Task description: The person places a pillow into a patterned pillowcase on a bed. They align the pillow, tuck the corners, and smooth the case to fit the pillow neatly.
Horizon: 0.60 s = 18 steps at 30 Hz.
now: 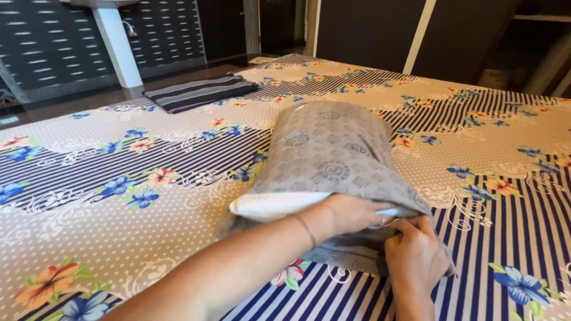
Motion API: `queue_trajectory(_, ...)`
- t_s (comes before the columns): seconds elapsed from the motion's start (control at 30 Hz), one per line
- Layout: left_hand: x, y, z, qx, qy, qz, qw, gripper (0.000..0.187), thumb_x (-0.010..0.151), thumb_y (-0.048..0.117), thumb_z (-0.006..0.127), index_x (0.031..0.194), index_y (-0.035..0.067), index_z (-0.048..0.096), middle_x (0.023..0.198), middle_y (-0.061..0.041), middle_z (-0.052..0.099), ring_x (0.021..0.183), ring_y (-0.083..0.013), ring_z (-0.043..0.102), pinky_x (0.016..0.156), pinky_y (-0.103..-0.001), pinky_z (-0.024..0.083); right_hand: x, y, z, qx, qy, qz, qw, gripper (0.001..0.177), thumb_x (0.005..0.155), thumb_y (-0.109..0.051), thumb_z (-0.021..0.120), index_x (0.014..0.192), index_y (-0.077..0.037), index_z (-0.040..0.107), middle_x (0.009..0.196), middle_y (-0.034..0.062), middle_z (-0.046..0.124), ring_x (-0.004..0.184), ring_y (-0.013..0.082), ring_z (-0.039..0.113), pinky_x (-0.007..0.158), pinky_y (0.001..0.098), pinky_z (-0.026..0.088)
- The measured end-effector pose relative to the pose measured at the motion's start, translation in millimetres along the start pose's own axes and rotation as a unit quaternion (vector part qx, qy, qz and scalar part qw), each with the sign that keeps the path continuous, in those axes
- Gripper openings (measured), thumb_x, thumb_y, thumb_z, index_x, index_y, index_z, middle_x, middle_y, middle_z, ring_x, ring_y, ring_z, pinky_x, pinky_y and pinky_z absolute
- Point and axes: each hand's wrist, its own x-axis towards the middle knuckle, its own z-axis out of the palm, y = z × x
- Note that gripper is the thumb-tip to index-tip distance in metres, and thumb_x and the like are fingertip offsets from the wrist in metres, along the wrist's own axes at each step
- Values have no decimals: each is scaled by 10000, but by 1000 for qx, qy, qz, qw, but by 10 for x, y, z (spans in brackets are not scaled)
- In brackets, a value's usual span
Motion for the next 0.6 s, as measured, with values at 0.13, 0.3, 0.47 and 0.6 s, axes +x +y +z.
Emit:
queue_trajectory(0.13, -194, 152, 4, 63, 85, 28, 994, 399, 989, 356, 499, 1372, 278, 579, 1578, 10, 474, 1432, -235, 537, 1216, -387, 396, -50, 105, 15, 1, -12, 3, 1000, 167, 741, -124, 731, 854, -210, 819, 972, 19, 664, 781, 310, 680, 675, 462, 533)
queue_trajectory(0.3, -52, 67, 218, 4, -48, -39, 998, 518, 988, 270, 470, 1499, 179, 482, 1625, -39, 415, 1412, -238, 487, 1165, -397, 364, -116, 197, 88, 17, 18, -47, 999, 176, 760, -95, 728, 868, -202, 816, 986, 26, 636, 820, 298, 670, 700, 447, 523)
queue_trajectory(0.47, 516, 126, 255, 93, -135, -40, 986, 625, 961, 362, 473, 1540, 147, 379, 1607, -96, 360, 1476, -275, 355, 1170, -408, 269, -114, 292, 200, 4, 37, -68, 997, 111, 806, -77, 731, 852, -146, 804, 964, 20, 689, 825, 278, 678, 715, 432, 522)
queue_trajectory(0.6, 886, 450, -62, 210, -253, 51, 943, 650, 872, 400, 570, 1469, 166, 462, 1583, -54, 385, 1438, -275, 399, 1093, -448, 343, -135, 418, 271, 29, 68, -61, 995, 150, 818, -42, 704, 904, -110, 807, 956, 38, 710, 779, 264, 678, 744, 398, 539)
